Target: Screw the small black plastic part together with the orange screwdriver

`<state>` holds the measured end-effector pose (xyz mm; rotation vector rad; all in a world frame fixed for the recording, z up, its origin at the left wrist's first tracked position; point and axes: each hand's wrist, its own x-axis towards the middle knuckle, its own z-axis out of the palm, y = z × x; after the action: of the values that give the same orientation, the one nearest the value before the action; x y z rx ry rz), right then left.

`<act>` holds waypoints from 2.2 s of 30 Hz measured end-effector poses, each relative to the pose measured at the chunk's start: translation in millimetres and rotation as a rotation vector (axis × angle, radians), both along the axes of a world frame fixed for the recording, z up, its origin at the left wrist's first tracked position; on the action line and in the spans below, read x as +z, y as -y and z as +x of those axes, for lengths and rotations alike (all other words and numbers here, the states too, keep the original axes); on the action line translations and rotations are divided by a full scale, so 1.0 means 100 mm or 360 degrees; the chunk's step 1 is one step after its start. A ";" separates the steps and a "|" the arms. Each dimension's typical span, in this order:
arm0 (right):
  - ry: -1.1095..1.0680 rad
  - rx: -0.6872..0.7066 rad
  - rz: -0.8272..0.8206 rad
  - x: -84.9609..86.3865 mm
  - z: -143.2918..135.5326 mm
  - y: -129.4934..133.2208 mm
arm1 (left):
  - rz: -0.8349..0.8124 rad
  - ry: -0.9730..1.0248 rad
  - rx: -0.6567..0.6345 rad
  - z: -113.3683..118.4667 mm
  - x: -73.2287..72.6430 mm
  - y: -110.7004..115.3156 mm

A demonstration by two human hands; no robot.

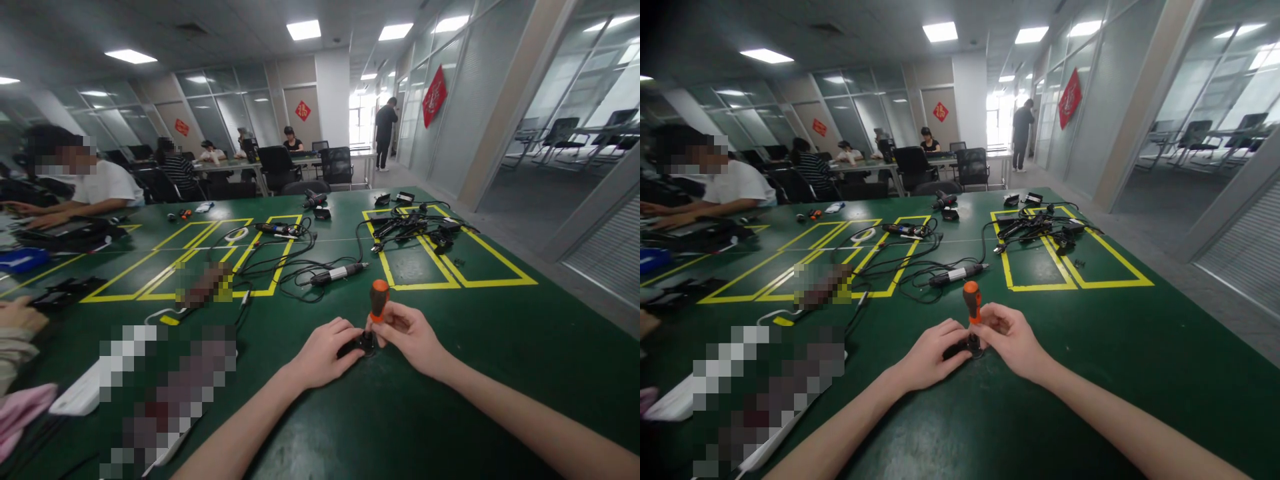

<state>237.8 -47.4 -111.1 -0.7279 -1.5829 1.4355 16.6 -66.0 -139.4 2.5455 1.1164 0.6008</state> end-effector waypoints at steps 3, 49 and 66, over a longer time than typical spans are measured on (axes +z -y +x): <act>0.0013 0.0088 0.0023 0.03 0.02 -0.03 | -0.0008 0.0003 -0.0014 0.00 0.01 0.00; -0.0128 -0.0363 0.0001 -0.04 -0.03 0.19 | -0.0014 0.0035 -0.0014 0.00 -0.03 -0.01; -0.0150 -0.0404 0.0028 -0.09 -0.07 0.22 | -0.0017 0.0040 -0.0010 -0.01 -0.04 -0.02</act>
<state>230.8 -69.6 -119.9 -0.8078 -1.3758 1.2506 15.8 -64.3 -143.5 2.5247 1.1002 0.6218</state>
